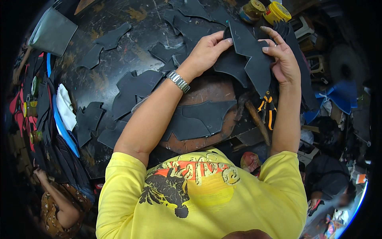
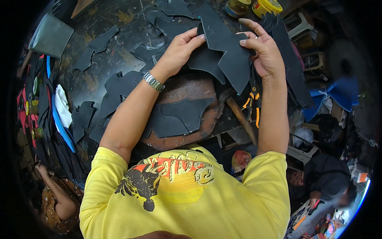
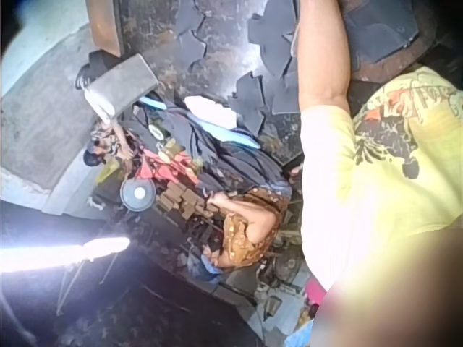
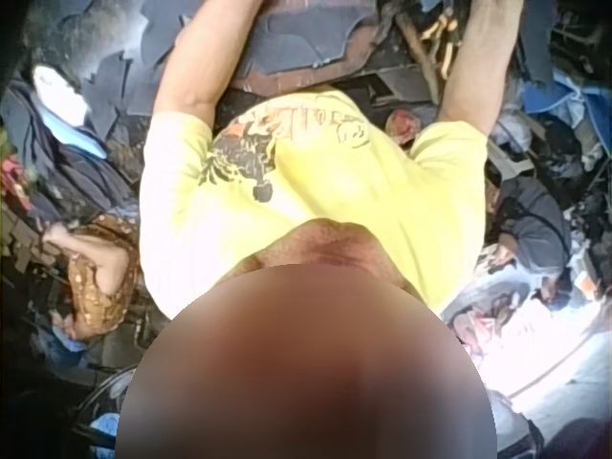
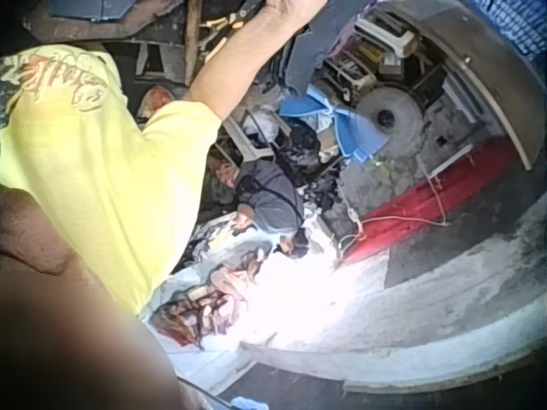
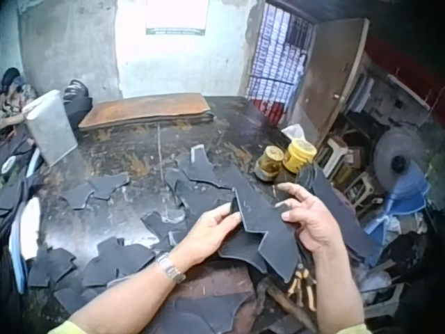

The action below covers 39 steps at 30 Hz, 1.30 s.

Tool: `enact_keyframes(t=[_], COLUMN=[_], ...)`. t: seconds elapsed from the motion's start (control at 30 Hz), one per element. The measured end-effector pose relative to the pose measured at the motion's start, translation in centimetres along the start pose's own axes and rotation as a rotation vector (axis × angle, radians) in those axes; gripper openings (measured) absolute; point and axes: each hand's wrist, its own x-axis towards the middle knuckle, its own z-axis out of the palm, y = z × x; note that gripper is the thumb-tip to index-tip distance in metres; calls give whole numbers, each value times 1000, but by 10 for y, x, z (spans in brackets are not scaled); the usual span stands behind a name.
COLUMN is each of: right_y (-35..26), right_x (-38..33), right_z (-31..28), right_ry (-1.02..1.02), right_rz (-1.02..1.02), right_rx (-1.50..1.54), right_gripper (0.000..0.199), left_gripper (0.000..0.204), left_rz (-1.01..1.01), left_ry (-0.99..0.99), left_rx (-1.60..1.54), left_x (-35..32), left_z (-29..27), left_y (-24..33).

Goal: The person repeatedly picks up, aligns, and stacks black leather pieces on a cluttered workbench. They handle the pieces one at a time, occasionally comparing shapes and placing them into small piles. The task continues throughout the clip without a visible final state.

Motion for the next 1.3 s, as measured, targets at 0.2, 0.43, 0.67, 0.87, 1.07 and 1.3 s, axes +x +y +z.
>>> enact_keyframes(t=[0.2, 0.43, 0.67, 0.87, 1.07, 1.3], right_y=[-2, -6, -4, -17, -11, 11], right_x=[-2, -12, -20, -29, -38, -35], right_z=[10, 10, 5, 4, 6, 6], right_ry=[-48, -51, 21, 102, 109, 69], right_rz=[-9, -17, -50, -15, 31, 83], right_rx=[-32, 16, 143, 563, 485, 633], right_gripper=[63, 64, 64, 67, 61, 51], left_gripper=[30, 25, 24, 26, 29, 34], left_rz=[311, 313, 214, 167, 62, 54], left_ry=[249, 338, 312, 373, 348, 238], left_rx=[277, 217, 304, 174, -62, -64], left_x=[5, 1, 1, 4, 9, 8], left_z=[-3, 4, 7, 3, -5, -8], left_y=[-3, -4, -4, 1, 1, -1])
